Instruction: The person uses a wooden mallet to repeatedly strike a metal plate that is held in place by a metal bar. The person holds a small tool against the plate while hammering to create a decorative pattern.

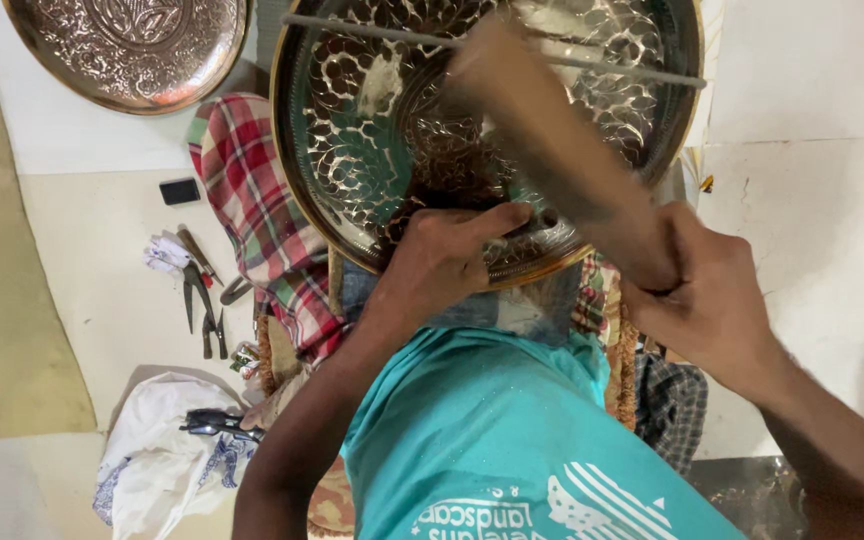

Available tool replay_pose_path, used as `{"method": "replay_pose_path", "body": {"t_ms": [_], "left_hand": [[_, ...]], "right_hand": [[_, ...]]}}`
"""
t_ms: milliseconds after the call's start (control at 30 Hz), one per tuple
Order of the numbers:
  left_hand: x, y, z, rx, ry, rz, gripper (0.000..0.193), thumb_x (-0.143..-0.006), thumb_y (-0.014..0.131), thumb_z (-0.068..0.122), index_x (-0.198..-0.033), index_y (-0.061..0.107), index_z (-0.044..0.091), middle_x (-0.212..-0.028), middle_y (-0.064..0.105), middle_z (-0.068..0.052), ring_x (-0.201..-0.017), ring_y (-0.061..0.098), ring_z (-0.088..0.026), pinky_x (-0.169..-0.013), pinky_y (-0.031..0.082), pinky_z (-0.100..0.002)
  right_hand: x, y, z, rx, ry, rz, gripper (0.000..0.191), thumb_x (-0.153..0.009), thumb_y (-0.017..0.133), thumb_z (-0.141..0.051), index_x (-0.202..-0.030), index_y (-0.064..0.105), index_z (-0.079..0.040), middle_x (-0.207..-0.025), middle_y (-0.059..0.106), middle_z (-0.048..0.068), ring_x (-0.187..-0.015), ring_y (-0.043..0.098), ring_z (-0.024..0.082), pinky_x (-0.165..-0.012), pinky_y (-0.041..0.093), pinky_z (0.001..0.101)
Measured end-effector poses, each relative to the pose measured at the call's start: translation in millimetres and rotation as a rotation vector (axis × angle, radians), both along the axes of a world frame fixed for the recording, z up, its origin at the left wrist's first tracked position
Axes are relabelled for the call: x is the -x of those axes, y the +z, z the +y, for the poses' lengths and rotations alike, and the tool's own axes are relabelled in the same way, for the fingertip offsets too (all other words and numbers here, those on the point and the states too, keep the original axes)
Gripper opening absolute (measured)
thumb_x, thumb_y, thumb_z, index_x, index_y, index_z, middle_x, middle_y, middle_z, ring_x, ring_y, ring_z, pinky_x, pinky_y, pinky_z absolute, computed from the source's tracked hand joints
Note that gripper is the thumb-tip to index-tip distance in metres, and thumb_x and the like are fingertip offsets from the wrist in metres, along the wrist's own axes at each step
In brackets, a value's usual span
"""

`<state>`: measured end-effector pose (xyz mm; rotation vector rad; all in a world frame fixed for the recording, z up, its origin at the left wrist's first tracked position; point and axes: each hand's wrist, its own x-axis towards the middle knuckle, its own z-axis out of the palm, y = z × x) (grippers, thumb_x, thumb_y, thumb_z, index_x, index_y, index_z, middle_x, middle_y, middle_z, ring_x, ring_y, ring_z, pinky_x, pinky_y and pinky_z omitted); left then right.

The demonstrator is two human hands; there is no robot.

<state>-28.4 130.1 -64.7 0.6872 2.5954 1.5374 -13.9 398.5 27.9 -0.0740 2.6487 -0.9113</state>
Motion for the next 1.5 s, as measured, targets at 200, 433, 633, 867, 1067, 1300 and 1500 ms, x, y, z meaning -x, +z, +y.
{"method": "replay_pose_path", "body": {"t_ms": [200, 433, 633, 867, 1067, 1300, 1500], "left_hand": [[-2.5, 1.5, 0.2, 0.017, 0.004, -0.014, 0.055, -0.073, 0.072, -0.002, -0.126, 0.066, 0.013, -0.095, 0.075, -0.015, -0.083, 0.073, -0.035, -0.074, 0.059, -0.043], [-1.6, 1.4, 1.2, 0.031, -0.006, -0.009, 0.06, -0.072, 0.067, -0.005, -0.129, 0.066, 0.013, -0.092, 0.075, -0.014, -0.083, 0.073, -0.034, -0.075, 0.059, -0.043], [-3.0, 4.6, 1.4, -0.002, 0.012, 0.006, 0.055, -0.073, 0.072, -0.001, -0.126, 0.066, 0.012, -0.093, 0.074, -0.015, -0.082, 0.073, -0.035, -0.073, 0.058, -0.043], [-0.3, 5.8, -1.4, 0.021, -0.03, -0.017, 0.06, -0.069, 0.068, -0.004, -0.127, 0.064, 0.008, -0.094, 0.075, -0.016, -0.083, 0.074, -0.037, -0.074, 0.059, -0.044], [-3.3, 3.7, -1.9, 0.009, 0.004, 0.019, 0.055, -0.074, 0.067, -0.005, -0.127, 0.065, 0.011, -0.093, 0.074, -0.016, -0.082, 0.073, -0.037, -0.074, 0.059, -0.045], [-4.7, 5.6, -2.4, -0.022, 0.007, -0.003, 0.058, -0.072, 0.064, -0.007, -0.128, 0.065, 0.01, -0.094, 0.075, -0.015, -0.082, 0.073, -0.037, -0.073, 0.059, -0.044], [-5.0, 7.3, -1.5, 0.003, 0.033, 0.027, 0.05, -0.077, 0.065, -0.006, -0.124, 0.066, 0.011, -0.101, 0.076, -0.015, -0.086, 0.074, -0.035, -0.077, 0.061, -0.043]], "right_hand": [[5.9, 4.2, -5.3, 0.026, -0.023, 0.051, 0.038, -0.076, 0.078, -0.012, -0.107, 0.059, -0.003, -0.078, 0.06, 0.019, -0.065, 0.058, 0.04, -0.06, 0.047, 0.0467], [2.1, -5.7, 10.2, -0.115, 0.172, 0.062, 0.053, -0.064, 0.075, -0.011, -0.112, 0.057, 0.002, -0.077, 0.064, 0.022, -0.071, 0.065, 0.045, -0.06, 0.048, 0.0491], [1.2, 6.5, 11.1, 0.028, -0.006, 0.002, 0.034, -0.075, 0.072, -0.014, -0.102, 0.057, -0.002, -0.071, 0.061, 0.016, -0.059, 0.064, 0.036, -0.055, 0.049, 0.0441], [5.9, -0.2, 6.3, -0.113, 0.18, 0.047, 0.049, -0.067, 0.074, -0.011, -0.111, 0.056, 0.0, -0.067, 0.061, 0.019, -0.058, 0.064, 0.036, -0.056, 0.048, 0.0441], [1.3, 2.8, 11.7, 0.0, 0.063, -0.039, 0.04, -0.071, 0.072, -0.013, -0.106, 0.055, -0.002, -0.072, 0.065, 0.017, -0.057, 0.07, 0.032, -0.054, 0.053, 0.0412], [3.3, -1.8, 9.5, -0.07, 0.166, 0.025, 0.049, -0.066, 0.074, -0.012, -0.111, 0.056, 0.0, -0.074, 0.065, 0.018, -0.064, 0.068, 0.035, -0.059, 0.051, 0.0435], [-2.1, 5.6, 11.6, -0.042, 0.111, 0.015, 0.043, -0.067, 0.074, -0.011, -0.103, 0.054, 0.0, -0.072, 0.061, 0.019, -0.063, 0.061, 0.035, -0.056, 0.05, 0.0415]]}}
